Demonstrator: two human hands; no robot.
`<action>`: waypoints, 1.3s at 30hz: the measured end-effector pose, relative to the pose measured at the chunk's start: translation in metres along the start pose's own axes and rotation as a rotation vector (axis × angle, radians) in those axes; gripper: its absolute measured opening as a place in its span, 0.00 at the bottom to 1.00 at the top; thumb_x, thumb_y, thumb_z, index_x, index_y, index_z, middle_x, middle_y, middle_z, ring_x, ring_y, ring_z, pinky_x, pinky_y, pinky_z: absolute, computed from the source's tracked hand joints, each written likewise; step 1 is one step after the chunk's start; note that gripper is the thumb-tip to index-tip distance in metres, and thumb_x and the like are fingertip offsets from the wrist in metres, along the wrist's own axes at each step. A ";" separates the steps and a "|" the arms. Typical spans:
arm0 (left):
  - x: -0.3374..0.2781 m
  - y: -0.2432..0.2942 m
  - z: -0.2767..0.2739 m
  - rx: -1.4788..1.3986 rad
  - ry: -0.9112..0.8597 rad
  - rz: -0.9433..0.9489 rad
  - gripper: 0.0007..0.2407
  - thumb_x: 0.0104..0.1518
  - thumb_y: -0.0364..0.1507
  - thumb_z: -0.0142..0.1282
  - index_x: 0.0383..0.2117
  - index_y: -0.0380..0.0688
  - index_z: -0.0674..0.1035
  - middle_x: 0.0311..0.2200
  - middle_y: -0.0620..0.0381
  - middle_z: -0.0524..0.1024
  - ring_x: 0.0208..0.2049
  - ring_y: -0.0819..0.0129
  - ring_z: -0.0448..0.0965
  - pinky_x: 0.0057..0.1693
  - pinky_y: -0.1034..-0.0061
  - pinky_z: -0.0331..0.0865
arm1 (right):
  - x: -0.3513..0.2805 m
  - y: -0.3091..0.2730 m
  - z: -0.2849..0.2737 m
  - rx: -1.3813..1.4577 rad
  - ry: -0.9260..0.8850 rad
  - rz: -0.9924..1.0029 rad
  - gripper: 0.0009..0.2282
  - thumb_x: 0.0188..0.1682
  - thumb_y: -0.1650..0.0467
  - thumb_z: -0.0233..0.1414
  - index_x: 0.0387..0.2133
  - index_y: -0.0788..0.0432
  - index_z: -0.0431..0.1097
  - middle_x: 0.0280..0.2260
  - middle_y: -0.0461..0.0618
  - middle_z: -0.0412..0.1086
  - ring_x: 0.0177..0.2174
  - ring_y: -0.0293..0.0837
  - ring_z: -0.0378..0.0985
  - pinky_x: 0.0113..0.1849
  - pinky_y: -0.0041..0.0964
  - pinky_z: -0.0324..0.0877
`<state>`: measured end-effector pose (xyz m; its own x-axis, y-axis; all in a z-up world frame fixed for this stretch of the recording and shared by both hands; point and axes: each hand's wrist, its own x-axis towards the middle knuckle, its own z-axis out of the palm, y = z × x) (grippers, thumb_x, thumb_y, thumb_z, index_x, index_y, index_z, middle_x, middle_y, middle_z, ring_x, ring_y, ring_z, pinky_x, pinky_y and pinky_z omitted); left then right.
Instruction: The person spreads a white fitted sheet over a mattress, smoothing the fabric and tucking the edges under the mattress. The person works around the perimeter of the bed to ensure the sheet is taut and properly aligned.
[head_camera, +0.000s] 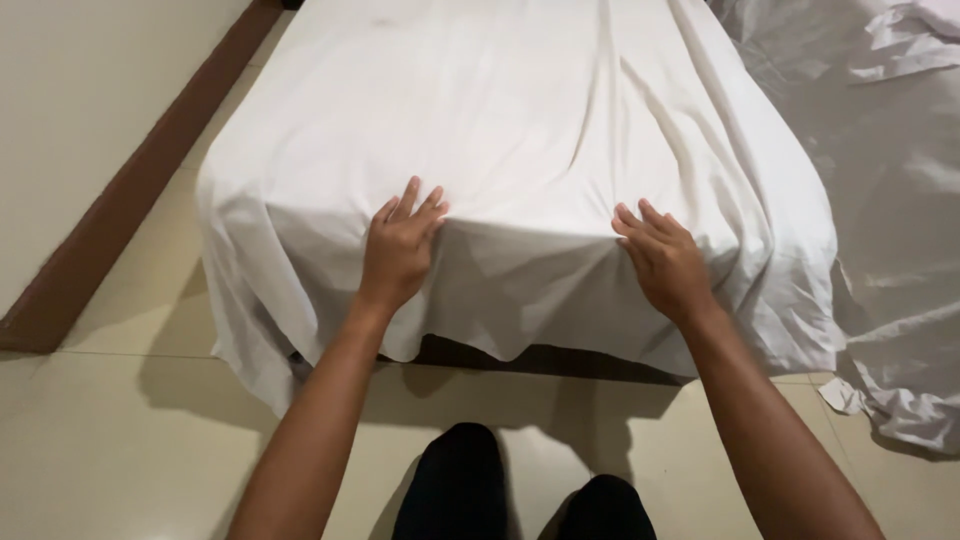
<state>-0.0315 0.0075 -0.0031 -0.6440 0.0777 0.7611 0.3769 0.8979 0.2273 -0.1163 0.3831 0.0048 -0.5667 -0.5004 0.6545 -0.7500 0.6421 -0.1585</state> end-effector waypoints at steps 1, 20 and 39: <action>-0.004 0.001 0.002 -0.004 -0.003 0.004 0.10 0.66 0.26 0.53 0.50 0.47 0.82 0.58 0.56 0.77 0.68 0.55 0.67 0.65 0.56 0.62 | -0.005 0.002 -0.004 -0.003 0.001 0.006 0.11 0.58 0.70 0.52 0.51 0.56 0.75 0.57 0.48 0.73 0.63 0.54 0.67 0.60 0.57 0.62; 0.026 0.107 0.077 -0.060 -0.093 0.300 0.12 0.63 0.33 0.58 0.49 0.40 0.80 0.59 0.50 0.76 0.67 0.53 0.67 0.67 0.58 0.62 | -0.056 0.044 -0.059 -0.282 -0.103 0.088 0.29 0.46 0.65 0.60 0.63 0.55 0.63 0.68 0.53 0.56 0.67 0.53 0.56 0.65 0.54 0.53; 0.086 0.216 0.208 0.033 -0.196 0.397 0.19 0.59 0.25 0.56 0.58 0.51 0.78 0.62 0.61 0.74 0.67 0.54 0.67 0.66 0.57 0.63 | -0.126 0.144 -0.105 -0.334 0.165 0.248 0.10 0.58 0.74 0.53 0.51 0.60 0.75 0.58 0.49 0.73 0.61 0.56 0.71 0.56 0.51 0.68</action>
<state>-0.1441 0.2982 -0.0149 -0.5693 0.4970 0.6549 0.6010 0.7951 -0.0810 -0.1175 0.5997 -0.0229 -0.6336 -0.2256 0.7400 -0.4314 0.8971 -0.0959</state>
